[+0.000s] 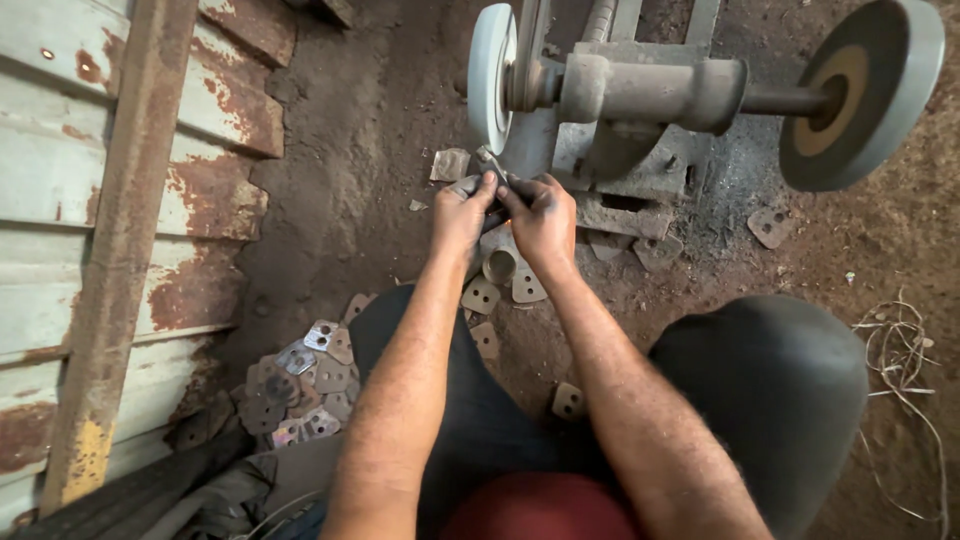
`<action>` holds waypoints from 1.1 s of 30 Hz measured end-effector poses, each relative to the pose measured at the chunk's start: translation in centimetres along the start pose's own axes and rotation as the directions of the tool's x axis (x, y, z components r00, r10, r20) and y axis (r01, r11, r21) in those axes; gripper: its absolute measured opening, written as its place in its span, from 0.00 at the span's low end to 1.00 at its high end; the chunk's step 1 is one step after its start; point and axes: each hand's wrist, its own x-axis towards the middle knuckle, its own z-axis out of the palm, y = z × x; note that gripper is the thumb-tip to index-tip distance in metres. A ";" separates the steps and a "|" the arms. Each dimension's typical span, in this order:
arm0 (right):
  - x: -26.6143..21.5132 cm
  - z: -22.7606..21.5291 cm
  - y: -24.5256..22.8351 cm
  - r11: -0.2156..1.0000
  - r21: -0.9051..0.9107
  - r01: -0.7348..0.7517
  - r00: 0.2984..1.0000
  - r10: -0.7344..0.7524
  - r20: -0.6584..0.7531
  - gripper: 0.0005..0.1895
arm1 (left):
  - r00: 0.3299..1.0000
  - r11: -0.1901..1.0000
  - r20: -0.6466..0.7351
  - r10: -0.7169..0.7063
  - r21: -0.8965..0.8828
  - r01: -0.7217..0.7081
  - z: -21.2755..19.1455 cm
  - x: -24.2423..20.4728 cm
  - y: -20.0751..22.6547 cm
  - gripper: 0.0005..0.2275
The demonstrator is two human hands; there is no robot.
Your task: Grinding and mounting metal parts using a grinding wheel and a lathe.
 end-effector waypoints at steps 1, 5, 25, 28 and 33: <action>0.0 0.0 -0.1 1.000 0.014 -0.018 1.000 0.018 0.003 0.15 | 1.000 1.000 0.005 0.007 0.010 -0.007 0.0 -0.1 0.1 0.09; 0.0 0.2 0.4 1.000 -0.004 -0.003 1.000 0.003 0.000 0.14 | 1.000 1.000 0.013 0.011 0.028 -0.011 -0.3 0.2 -0.4 0.10; 0.0 -0.2 -0.1 0.999 -0.009 -0.036 0.999 0.036 0.001 0.14 | 1.000 0.998 0.016 -0.007 0.058 0.006 1.2 -1.5 1.6 0.09; 0.1 -0.2 0.2 0.998 -0.037 -0.046 0.999 0.047 0.017 0.14 | 1.000 0.998 0.019 0.008 0.069 -0.009 0.7 -1.0 0.8 0.09; 0.0 -0.2 0.3 1.000 -0.027 -0.013 1.000 0.013 0.002 0.14 | 0.999 0.994 0.023 0.037 0.099 -0.039 0.9 -1.3 1.2 0.09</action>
